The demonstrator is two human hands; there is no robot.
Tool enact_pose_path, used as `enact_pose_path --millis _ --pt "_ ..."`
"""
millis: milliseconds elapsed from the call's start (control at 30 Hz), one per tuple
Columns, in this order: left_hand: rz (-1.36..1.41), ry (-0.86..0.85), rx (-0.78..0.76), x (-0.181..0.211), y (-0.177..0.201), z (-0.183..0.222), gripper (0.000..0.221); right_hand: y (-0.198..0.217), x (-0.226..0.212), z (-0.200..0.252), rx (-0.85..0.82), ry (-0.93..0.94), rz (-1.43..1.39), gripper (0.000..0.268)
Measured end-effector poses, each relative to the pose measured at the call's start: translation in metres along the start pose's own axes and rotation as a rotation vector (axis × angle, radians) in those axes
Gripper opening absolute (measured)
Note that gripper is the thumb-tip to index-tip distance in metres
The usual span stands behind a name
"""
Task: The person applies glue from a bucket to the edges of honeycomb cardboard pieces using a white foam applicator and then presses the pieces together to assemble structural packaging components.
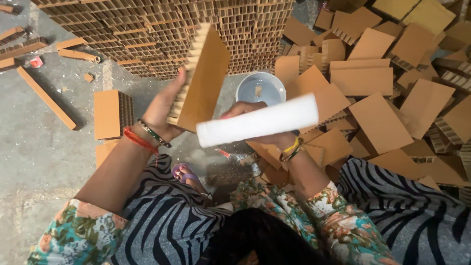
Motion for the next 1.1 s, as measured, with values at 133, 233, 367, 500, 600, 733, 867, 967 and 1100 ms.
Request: enact_pose_path --millis 133,233,367,500,600,733,867,967,1100 --pt "-0.037 -0.046 -0.006 0.002 0.007 -0.006 0.061 0.067 0.013 0.017 0.137 -0.106 0.408 0.074" --pt "-0.154 -0.057 0.098 -0.001 0.013 -0.010 0.061 0.129 0.022 0.038 0.411 -0.421 0.721 0.054" --pt "-0.258 -0.074 0.125 -0.002 0.005 -0.012 0.066 0.152 0.027 0.059 0.488 -0.618 1.179 0.046" --pt "-0.301 -0.111 0.064 -0.003 -0.004 -0.013 0.068 0.151 0.043 0.079 0.532 -0.669 1.234 0.048" --pt "-0.317 -0.140 0.008 -0.002 -0.011 -0.012 0.070 0.155 0.037 0.083 0.460 -0.519 1.168 0.048" --pt "-0.370 -0.168 -0.012 0.001 -0.014 -0.009 0.072 0.170 0.035 0.090 0.351 -0.677 1.310 0.046" --pt "-0.451 -0.287 -0.049 -0.002 -0.009 -0.012 0.072 0.162 0.050 0.091 0.140 -0.818 1.294 0.048" --pt "-0.455 -0.240 -0.027 -0.010 -0.003 -0.015 0.075 0.123 0.115 0.090 -0.101 -0.958 1.081 0.043" --pt "-0.296 -0.156 -0.035 -0.011 -0.008 -0.015 0.077 0.015 0.196 0.092 -0.041 -0.511 0.535 0.052"
Point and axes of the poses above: each hand's wrist, its own z-axis away from the middle knuckle, its own y-axis out of the back of the hand, x = y × z, the point moved 8 cm from there along -z, towards the middle knuckle, and after that the axes turned 2 degrees about -z, right-handed, at the moved point
